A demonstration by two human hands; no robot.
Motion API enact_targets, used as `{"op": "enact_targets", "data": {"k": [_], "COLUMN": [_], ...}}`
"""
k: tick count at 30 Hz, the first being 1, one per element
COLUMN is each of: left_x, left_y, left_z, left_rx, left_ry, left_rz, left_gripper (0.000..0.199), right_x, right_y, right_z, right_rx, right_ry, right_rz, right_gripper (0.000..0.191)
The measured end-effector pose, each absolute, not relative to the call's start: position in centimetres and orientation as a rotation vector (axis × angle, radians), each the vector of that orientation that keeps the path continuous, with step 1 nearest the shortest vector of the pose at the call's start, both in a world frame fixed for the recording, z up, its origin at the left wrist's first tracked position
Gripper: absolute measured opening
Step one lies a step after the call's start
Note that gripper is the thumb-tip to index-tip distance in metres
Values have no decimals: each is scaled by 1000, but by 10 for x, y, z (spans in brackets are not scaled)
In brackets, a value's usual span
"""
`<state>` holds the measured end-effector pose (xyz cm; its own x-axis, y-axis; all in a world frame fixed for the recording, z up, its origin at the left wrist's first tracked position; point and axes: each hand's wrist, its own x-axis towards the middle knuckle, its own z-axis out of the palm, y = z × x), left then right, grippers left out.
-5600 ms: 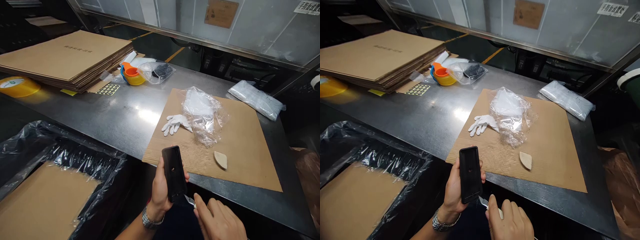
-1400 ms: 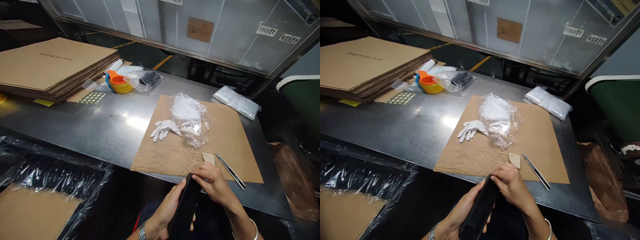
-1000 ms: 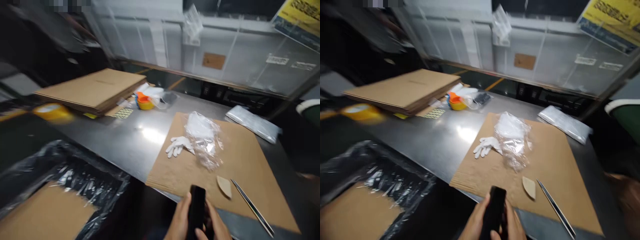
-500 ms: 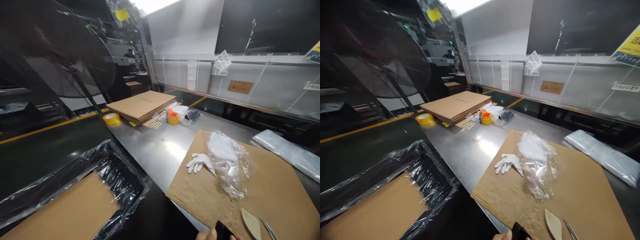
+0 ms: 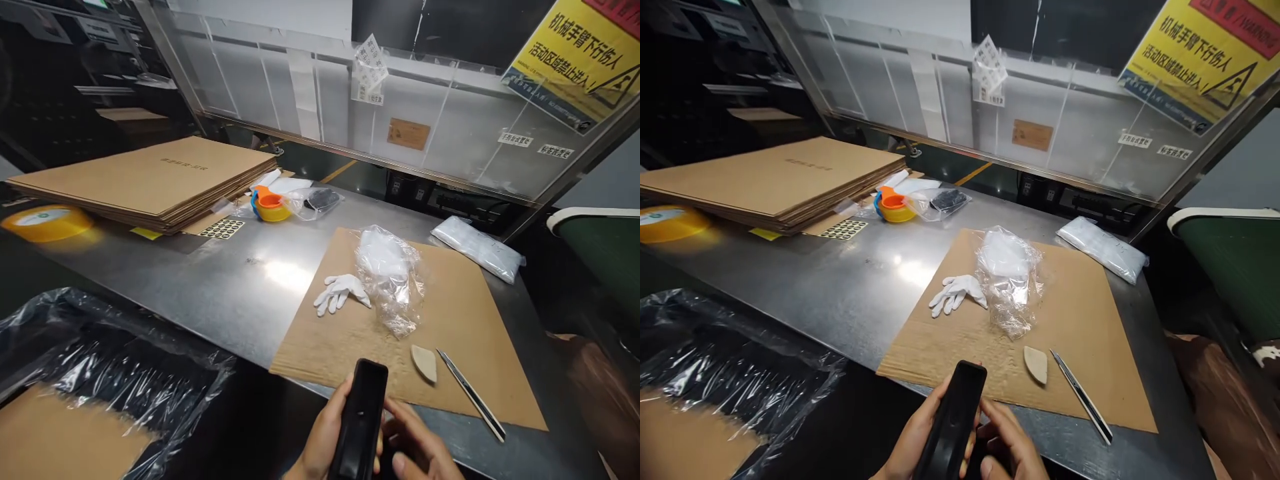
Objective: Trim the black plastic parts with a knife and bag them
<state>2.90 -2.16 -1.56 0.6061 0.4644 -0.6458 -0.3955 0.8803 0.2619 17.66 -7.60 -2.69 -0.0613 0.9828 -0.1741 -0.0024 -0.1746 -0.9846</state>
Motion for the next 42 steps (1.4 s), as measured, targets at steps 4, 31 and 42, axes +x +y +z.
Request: {"op": "enact_targets", "data": {"k": [4,31,42], "left_x": [32,26,15], "left_y": [-21,-32,-37], "left_z": [-12,-11,11], "left_rx": [111,300,364], "left_ry": [755,759,781], "left_rz": [423,669,576], "left_gripper": [77,54,42], "right_x": [193,168,175], "right_y": [-68,-38,-31], "right_z": [-16,-13,-9], "right_rx": [-1458,-1341,-1358], "right_ry": [-1178,-789,-527], "right_rz": [1252,1420,1347], "right_gripper": [43,42,44]}}
